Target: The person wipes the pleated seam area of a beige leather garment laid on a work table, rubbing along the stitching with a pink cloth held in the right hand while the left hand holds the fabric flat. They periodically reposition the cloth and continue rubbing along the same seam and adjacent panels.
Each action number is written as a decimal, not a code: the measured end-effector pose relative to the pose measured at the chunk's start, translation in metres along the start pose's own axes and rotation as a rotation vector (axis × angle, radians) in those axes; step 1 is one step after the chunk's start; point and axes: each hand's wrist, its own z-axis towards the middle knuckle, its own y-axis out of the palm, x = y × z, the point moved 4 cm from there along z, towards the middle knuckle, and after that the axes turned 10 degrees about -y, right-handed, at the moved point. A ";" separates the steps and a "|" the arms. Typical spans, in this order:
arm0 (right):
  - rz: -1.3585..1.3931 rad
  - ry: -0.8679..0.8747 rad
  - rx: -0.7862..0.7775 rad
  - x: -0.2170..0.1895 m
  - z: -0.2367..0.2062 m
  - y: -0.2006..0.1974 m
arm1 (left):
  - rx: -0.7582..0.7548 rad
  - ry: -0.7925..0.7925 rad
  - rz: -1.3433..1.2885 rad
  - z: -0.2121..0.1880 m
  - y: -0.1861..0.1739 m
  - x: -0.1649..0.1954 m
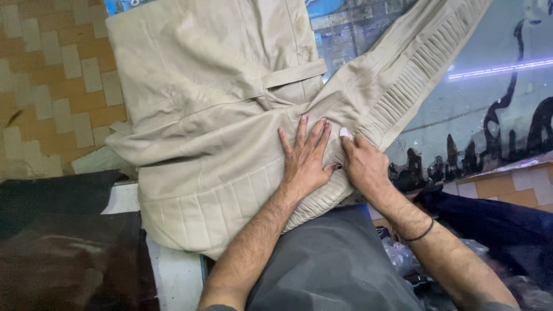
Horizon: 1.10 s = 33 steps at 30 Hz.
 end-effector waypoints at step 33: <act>-0.236 -1.288 -0.168 0.078 0.081 -0.054 | 0.148 -0.405 0.082 0.009 0.023 0.049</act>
